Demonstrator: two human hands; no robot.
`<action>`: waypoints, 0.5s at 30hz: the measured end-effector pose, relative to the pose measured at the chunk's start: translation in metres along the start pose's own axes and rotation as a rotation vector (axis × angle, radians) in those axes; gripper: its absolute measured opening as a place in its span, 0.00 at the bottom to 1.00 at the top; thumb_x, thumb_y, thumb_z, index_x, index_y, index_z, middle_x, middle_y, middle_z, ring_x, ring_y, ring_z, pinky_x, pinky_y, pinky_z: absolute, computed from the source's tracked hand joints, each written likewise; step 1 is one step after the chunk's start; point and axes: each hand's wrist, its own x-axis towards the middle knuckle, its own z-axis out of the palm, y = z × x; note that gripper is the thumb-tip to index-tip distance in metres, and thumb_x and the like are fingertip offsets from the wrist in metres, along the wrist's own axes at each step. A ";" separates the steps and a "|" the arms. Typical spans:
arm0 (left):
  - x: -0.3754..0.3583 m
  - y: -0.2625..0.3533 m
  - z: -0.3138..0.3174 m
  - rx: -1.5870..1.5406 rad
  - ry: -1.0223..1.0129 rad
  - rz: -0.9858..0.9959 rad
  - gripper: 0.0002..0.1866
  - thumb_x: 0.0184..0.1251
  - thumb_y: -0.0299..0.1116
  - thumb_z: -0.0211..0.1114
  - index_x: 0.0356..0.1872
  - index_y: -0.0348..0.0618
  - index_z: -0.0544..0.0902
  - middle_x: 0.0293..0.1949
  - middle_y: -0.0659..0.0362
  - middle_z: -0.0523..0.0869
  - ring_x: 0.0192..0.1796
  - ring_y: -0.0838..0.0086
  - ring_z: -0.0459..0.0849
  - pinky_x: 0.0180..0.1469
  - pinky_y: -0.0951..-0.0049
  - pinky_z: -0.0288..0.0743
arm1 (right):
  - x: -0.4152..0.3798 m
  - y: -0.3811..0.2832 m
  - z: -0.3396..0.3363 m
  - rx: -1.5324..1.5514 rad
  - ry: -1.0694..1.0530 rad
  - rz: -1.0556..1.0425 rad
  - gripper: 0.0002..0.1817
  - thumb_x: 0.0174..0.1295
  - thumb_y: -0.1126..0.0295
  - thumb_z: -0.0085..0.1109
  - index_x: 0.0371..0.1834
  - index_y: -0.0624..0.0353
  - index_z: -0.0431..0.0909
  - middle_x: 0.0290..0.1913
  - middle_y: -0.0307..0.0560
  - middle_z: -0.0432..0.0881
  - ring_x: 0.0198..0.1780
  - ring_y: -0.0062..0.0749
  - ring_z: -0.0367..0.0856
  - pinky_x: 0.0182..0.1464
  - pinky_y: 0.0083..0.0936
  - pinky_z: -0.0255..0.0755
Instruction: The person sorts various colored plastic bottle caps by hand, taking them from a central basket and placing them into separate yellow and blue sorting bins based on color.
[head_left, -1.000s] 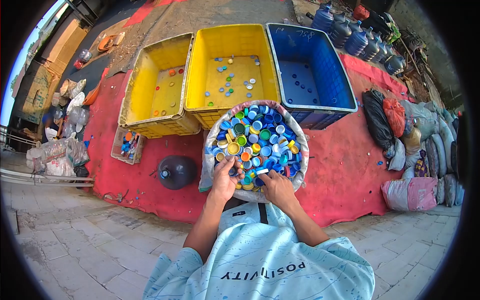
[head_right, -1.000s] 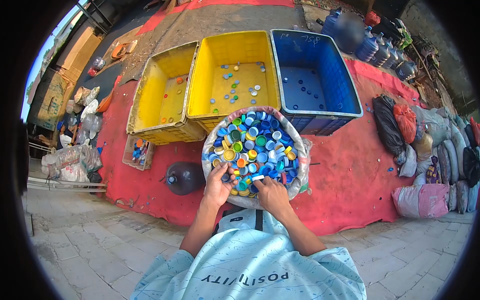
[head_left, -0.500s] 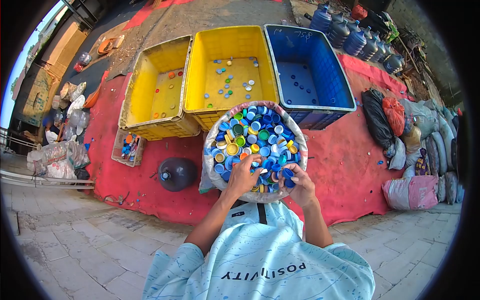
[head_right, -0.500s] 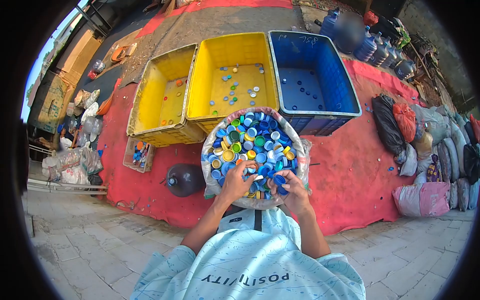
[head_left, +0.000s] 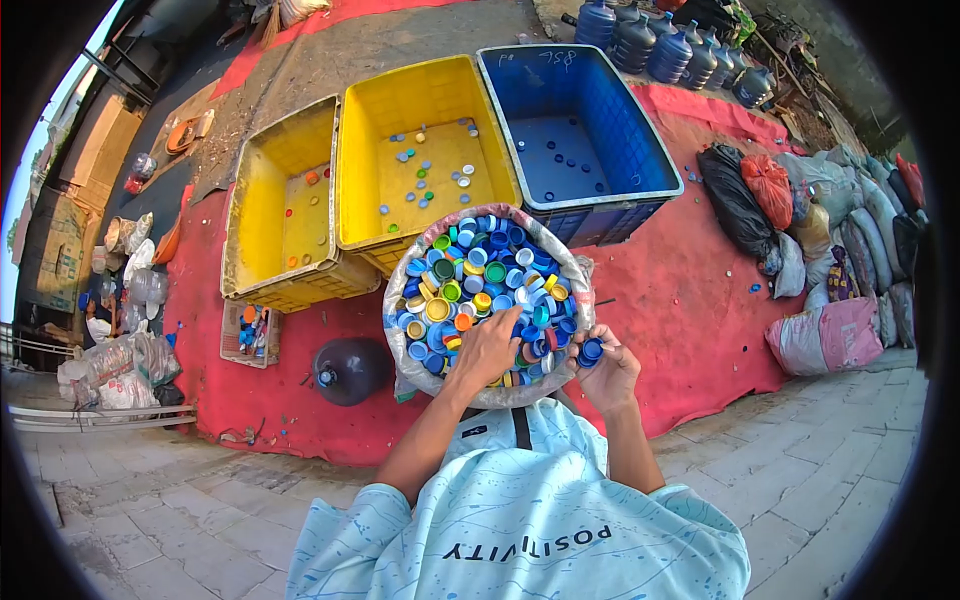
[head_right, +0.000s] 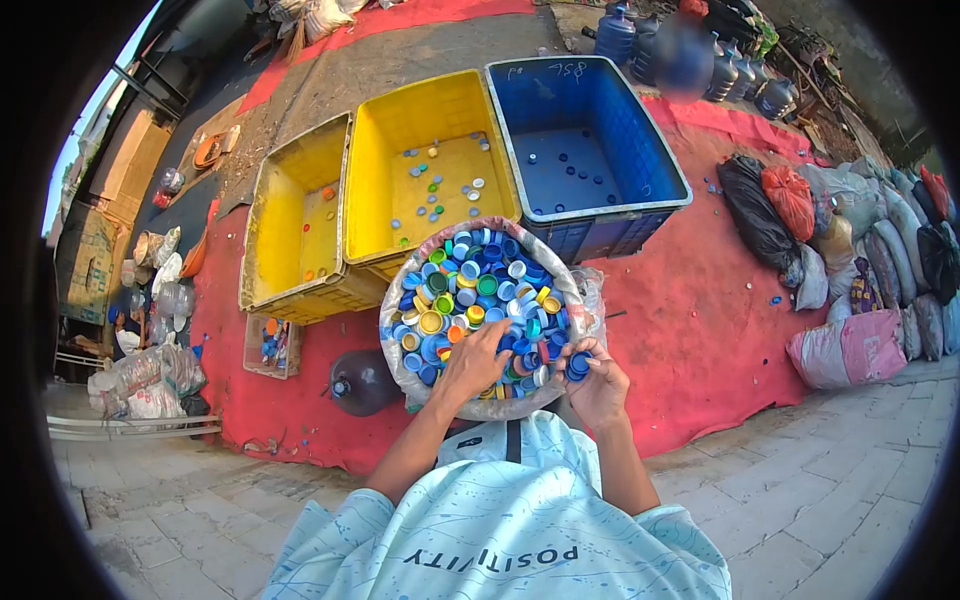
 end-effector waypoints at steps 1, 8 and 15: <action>0.000 -0.001 0.003 -0.005 0.010 -0.027 0.26 0.57 0.27 0.69 0.59 0.38 0.75 0.51 0.49 0.84 0.49 0.53 0.85 0.49 0.59 0.80 | -0.001 0.000 0.000 -0.001 0.006 -0.002 0.14 0.54 0.67 0.60 0.43 0.58 0.74 0.45 0.51 0.79 0.44 0.41 0.80 0.47 0.36 0.77; 0.003 -0.016 0.018 -0.163 0.172 -0.084 0.17 0.60 0.26 0.66 0.51 0.37 0.78 0.43 0.48 0.86 0.46 0.53 0.85 0.47 0.59 0.79 | -0.002 0.001 -0.001 -0.023 0.050 -0.013 0.13 0.55 0.70 0.59 0.44 0.58 0.73 0.44 0.50 0.78 0.43 0.39 0.79 0.47 0.34 0.77; 0.004 -0.016 0.005 -0.460 0.188 -0.295 0.12 0.65 0.26 0.63 0.49 0.37 0.80 0.39 0.54 0.86 0.43 0.66 0.85 0.43 0.69 0.76 | 0.003 0.007 0.002 0.013 0.045 0.017 0.21 0.52 0.71 0.59 0.52 0.60 0.73 0.49 0.54 0.79 0.50 0.43 0.80 0.53 0.38 0.77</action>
